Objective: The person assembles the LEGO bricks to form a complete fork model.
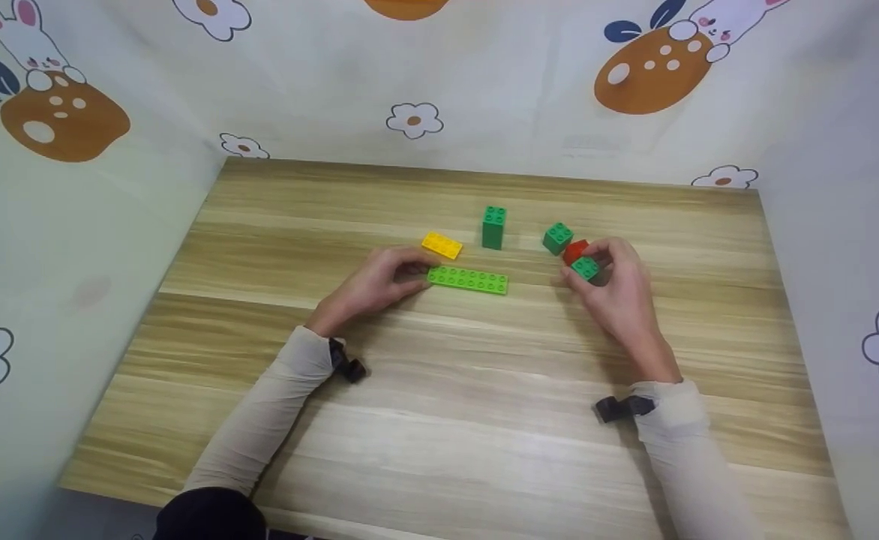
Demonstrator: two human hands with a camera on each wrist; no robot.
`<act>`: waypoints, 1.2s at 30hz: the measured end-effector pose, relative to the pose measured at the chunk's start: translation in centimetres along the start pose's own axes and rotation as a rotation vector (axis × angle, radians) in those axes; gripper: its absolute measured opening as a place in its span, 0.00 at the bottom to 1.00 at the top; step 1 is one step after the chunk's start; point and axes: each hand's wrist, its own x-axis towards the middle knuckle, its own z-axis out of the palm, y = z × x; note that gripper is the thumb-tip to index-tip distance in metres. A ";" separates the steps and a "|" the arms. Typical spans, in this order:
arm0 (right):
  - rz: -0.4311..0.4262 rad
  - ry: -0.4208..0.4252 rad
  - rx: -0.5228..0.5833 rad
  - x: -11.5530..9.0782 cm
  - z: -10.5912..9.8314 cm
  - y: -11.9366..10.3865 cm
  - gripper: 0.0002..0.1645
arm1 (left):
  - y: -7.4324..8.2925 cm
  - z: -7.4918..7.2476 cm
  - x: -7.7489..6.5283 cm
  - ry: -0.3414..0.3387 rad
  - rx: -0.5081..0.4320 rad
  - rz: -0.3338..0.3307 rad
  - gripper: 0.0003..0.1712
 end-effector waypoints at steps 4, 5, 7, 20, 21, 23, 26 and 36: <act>-0.035 -0.001 0.018 -0.1 0.2 -0.6 0.30 | 0.0 0.0 0.0 0.002 -0.010 0.000 0.21; -0.042 -0.004 0.025 -0.1 0.3 -0.8 0.30 | 0.1 0.0 0.0 0.002 -0.013 -0.002 0.21; -0.060 -0.011 0.045 -0.1 0.4 -1.1 0.29 | 0.1 -0.1 -0.1 0.001 -0.017 -0.010 0.21; -0.178 -0.071 0.125 -0.2 1.9 -2.0 0.26 | 0.1 0.0 -0.1 -0.004 -0.012 -0.020 0.22; -0.175 -0.080 0.129 -0.3 2.0 -2.1 0.26 | 0.1 0.0 -0.1 -0.001 -0.012 -0.014 0.22; -0.172 -0.100 0.144 -0.3 2.2 -2.2 0.26 | 0.0 0.0 -0.1 0.003 -0.010 -0.006 0.22; -0.165 -0.127 0.152 -0.2 2.5 -2.4 0.27 | -0.1 -0.1 -0.1 0.008 -0.014 -0.007 0.21; -0.092 -0.228 0.192 0.0 3.6 -3.2 0.27 | 0.0 0.0 -0.2 0.008 -0.020 -0.018 0.21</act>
